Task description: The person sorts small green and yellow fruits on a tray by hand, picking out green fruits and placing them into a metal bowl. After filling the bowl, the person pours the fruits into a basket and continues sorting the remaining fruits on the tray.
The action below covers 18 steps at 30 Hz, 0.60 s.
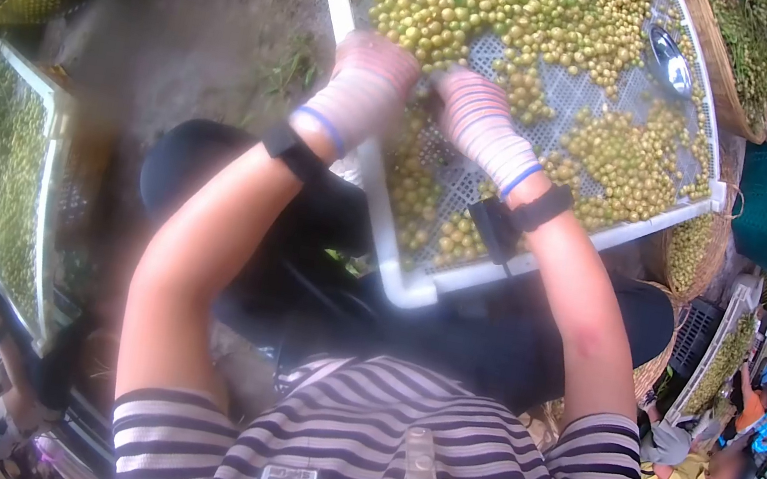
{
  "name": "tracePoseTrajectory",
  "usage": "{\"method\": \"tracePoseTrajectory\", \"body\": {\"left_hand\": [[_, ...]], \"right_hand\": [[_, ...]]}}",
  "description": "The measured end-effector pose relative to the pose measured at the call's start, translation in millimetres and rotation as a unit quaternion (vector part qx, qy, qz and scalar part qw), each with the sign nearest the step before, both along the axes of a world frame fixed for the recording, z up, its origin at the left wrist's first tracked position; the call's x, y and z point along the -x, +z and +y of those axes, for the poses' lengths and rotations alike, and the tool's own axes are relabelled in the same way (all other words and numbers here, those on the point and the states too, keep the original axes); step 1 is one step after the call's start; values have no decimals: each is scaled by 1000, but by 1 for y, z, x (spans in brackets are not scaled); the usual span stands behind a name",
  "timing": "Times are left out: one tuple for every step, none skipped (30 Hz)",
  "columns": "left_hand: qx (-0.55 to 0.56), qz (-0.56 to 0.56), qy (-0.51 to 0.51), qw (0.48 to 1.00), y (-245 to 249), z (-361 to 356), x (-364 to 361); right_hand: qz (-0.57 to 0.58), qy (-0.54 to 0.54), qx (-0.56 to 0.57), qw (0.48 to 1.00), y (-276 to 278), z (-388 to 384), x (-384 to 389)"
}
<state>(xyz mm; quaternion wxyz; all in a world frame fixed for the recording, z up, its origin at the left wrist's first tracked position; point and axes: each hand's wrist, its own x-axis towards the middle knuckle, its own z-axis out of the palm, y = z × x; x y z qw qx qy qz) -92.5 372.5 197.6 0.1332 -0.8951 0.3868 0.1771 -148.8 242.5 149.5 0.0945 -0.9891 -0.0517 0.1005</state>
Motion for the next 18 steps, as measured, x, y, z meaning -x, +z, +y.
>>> {"method": "tracePoseTrajectory", "body": {"left_hand": [[1,-1,-1,1000,0,2,1],[9,-7,-10,1000,1,3,2],[17,-13,-19,1000,2,4,1],[18,-13,-15,1000,0,4,2],[15,-19,-18,1000,-2,4,2],[11,-23,-23,999,-3,4,2],[14,-10,-25,1000,-3,4,1],[14,-12,-26,999,-4,5,1],[17,-18,-25,999,-4,4,1],[20,-23,-24,999,-4,4,1],[19,-25,-25,999,-5,4,0],[19,-15,-39,999,-6,4,-1],[18,-4,-52,998,-7,5,-2],[17,-4,-51,999,-10,6,-3],[31,-5,-60,998,-10,8,-2],[46,-8,-69,997,-10,8,0],[31,2,-56,998,-9,7,-1],[30,3,-57,998,-12,7,-2]], "right_hand": [[18,-40,-12,999,7,-2,2],[36,-79,-23,996,12,-4,3],[-7,-108,-47,993,13,-7,4],[-7,-105,-47,993,13,-8,4],[-33,-104,-78,991,14,-9,3],[-57,-105,-110,987,18,-8,4],[-54,-71,-94,992,26,-2,1],[-56,-72,-95,991,24,3,-4],[-40,-30,-63,997,25,9,-11],[-24,11,-32,999,26,15,-16],[5,6,-11,1000,28,17,-20],[4,6,-12,1000,35,19,-23],[61,5,-1,998,40,20,-27],[120,4,11,993,41,20,-30],[129,14,17,991,39,19,-31],[130,16,16,991,36,19,-31],[103,9,-6,995,33,19,-31],[75,0,-29,997,29,19,-29]]}}
